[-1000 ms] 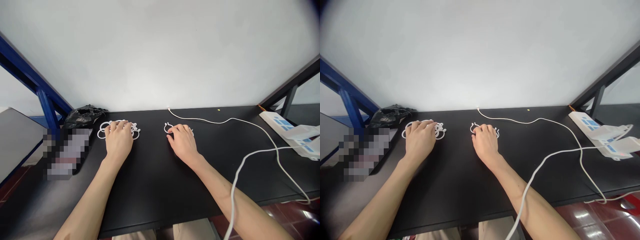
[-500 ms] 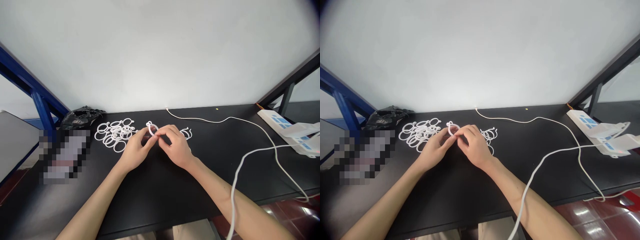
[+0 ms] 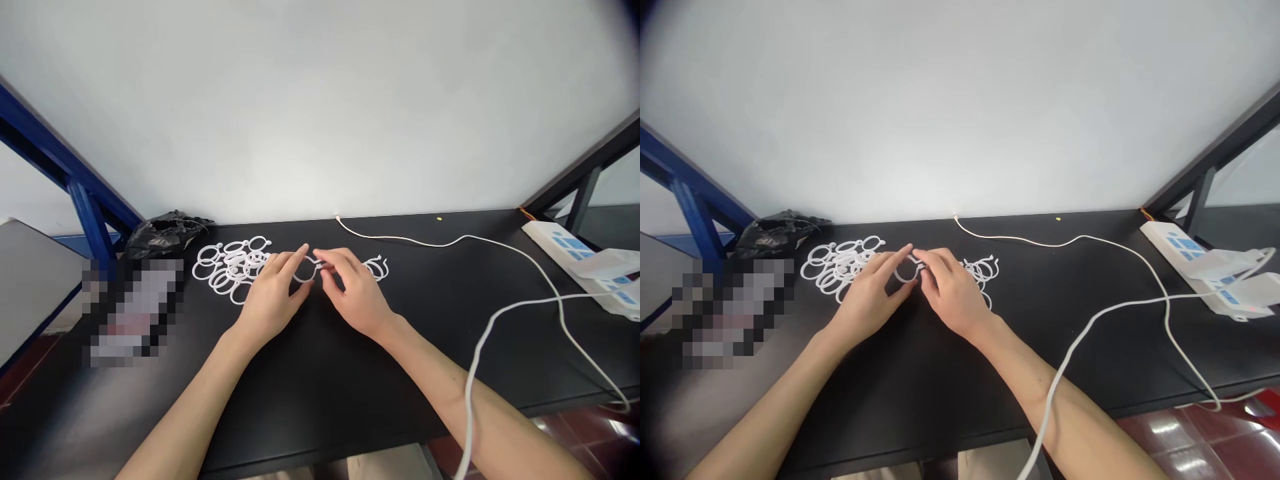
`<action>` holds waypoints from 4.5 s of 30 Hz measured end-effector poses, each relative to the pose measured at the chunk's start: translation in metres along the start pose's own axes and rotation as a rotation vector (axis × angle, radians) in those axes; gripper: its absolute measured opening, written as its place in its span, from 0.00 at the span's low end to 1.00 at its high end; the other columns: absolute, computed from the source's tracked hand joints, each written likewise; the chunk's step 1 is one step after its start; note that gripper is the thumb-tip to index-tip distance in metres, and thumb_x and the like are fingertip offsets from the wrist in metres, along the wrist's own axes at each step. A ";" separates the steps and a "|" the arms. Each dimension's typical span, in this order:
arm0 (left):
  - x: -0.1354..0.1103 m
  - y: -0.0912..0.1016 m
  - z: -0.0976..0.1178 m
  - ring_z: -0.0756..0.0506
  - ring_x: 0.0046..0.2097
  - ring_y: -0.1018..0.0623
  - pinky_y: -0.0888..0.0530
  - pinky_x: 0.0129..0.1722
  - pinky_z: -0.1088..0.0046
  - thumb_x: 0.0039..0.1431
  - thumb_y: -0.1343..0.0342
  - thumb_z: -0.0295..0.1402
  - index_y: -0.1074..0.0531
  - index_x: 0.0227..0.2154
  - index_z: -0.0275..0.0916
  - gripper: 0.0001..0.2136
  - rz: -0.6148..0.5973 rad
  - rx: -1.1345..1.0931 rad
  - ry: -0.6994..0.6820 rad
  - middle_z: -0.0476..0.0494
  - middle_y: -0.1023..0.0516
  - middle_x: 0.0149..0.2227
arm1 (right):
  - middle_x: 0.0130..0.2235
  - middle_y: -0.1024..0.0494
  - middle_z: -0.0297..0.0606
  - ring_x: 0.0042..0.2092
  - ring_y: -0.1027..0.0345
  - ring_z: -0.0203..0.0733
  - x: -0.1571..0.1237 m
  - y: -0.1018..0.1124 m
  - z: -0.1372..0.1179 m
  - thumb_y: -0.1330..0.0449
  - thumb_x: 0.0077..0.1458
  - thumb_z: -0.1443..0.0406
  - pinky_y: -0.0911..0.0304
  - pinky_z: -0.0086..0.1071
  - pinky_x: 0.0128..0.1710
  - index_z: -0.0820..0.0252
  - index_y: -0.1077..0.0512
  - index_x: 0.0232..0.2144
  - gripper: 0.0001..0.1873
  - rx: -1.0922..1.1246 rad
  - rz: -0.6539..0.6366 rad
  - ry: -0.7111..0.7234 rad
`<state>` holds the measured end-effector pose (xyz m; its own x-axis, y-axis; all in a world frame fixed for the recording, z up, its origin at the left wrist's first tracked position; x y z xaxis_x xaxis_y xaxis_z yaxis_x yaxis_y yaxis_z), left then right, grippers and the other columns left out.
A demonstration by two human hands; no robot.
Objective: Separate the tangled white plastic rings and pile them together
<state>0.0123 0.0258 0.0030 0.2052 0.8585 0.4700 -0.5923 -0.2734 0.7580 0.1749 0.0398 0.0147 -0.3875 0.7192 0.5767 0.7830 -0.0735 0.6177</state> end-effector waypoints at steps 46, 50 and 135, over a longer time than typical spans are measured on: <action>0.003 0.030 -0.056 0.30 0.55 0.30 0.33 0.53 0.49 0.63 0.50 0.42 0.27 0.49 0.36 0.18 0.179 0.392 0.328 0.32 0.23 0.50 | 0.37 0.22 0.42 0.40 0.31 0.49 0.011 0.054 0.067 0.49 0.64 0.61 0.37 0.41 0.40 0.56 0.23 0.33 0.15 -0.517 -0.063 -0.438; 0.005 0.024 -0.044 0.34 0.52 0.29 0.33 0.54 0.53 0.64 0.50 0.38 0.26 0.47 0.37 0.15 0.204 0.334 0.183 0.36 0.22 0.48 | 0.39 0.21 0.40 0.47 0.34 0.53 0.010 0.038 0.059 0.41 0.59 0.56 0.38 0.45 0.47 0.55 0.22 0.35 0.12 -0.452 -0.191 -0.367; 0.008 0.012 -0.014 0.40 0.51 0.24 0.25 0.49 0.58 0.61 0.46 0.45 0.31 0.53 0.41 0.20 -0.030 -0.684 0.523 0.39 0.24 0.50 | 0.30 0.19 0.37 0.31 0.21 0.40 0.002 0.006 0.021 0.39 0.58 0.55 0.24 0.34 0.34 0.59 0.32 0.31 0.14 0.530 -0.004 -0.678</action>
<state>-0.0045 0.0356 0.0095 -0.0574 0.9967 0.0576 -0.9661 -0.0700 0.2485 0.1891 0.0552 0.0085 -0.1481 0.9886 0.0266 0.9716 0.1404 0.1906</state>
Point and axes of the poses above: each hand's wrist, its own x-axis towards the middle knuckle, its own y-axis out of the back of the hand, z = x × y, the point moved 3 cm from there along x, towards the middle knuckle
